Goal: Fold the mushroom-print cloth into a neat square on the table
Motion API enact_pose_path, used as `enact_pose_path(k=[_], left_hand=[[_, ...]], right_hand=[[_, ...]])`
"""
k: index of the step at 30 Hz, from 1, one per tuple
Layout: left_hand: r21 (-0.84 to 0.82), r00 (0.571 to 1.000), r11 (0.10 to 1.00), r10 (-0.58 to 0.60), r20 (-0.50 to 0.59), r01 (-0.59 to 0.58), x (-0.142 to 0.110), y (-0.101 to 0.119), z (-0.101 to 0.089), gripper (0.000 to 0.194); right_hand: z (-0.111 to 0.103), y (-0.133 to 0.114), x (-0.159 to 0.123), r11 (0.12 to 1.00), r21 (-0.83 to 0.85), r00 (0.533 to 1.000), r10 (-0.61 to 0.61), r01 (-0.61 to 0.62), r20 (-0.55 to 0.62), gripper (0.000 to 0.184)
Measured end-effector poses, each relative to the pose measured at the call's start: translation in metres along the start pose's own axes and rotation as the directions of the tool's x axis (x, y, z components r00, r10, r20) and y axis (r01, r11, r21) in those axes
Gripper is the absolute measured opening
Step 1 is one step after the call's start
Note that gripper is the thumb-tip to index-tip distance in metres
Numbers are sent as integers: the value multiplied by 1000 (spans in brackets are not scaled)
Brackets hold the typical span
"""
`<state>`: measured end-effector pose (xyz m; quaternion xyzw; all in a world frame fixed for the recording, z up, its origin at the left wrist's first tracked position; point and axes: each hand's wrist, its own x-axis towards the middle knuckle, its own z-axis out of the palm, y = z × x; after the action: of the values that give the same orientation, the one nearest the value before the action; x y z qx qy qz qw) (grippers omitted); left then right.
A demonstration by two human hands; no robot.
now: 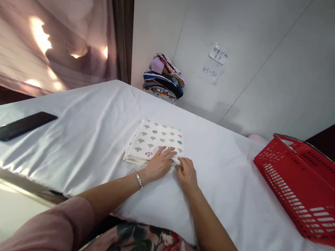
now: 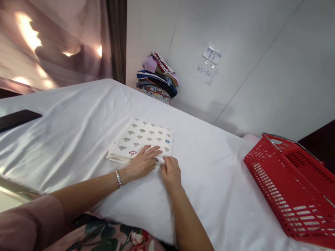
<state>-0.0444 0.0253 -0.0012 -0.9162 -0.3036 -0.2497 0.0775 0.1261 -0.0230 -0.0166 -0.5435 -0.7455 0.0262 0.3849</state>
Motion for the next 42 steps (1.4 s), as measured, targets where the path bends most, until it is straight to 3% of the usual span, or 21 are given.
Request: enact_pose_path(k=[14, 23, 29, 35, 42], left_hand=[[-85, 995, 993, 76, -61, -81, -12, -3, -5, 23], [-121, 996, 991, 50, -68, -58, -14, -6, -6, 19], [-127, 999, 992, 20, -33, -24, -12, -3, -11, 15], [-102, 1000, 995, 4, -19, -6, -13, -3, -9, 13], [-10, 999, 999, -33, -33, 33, -18, -1, -13, 18]], right_hand=[[-5, -8, -2, 989, -142, 993, -32, 47, 110, 46], [5, -5, 4, 965, -192, 980, -155, 177, 125, 40], [4, -8, 8, 932, -297, 965, -145, 208, 218, 41], [11, -8, 6, 919, -306, 967, -220, 249, 126, 37], [8, -4, 11, 916, -308, 957, -197, 257, 215, 39]])
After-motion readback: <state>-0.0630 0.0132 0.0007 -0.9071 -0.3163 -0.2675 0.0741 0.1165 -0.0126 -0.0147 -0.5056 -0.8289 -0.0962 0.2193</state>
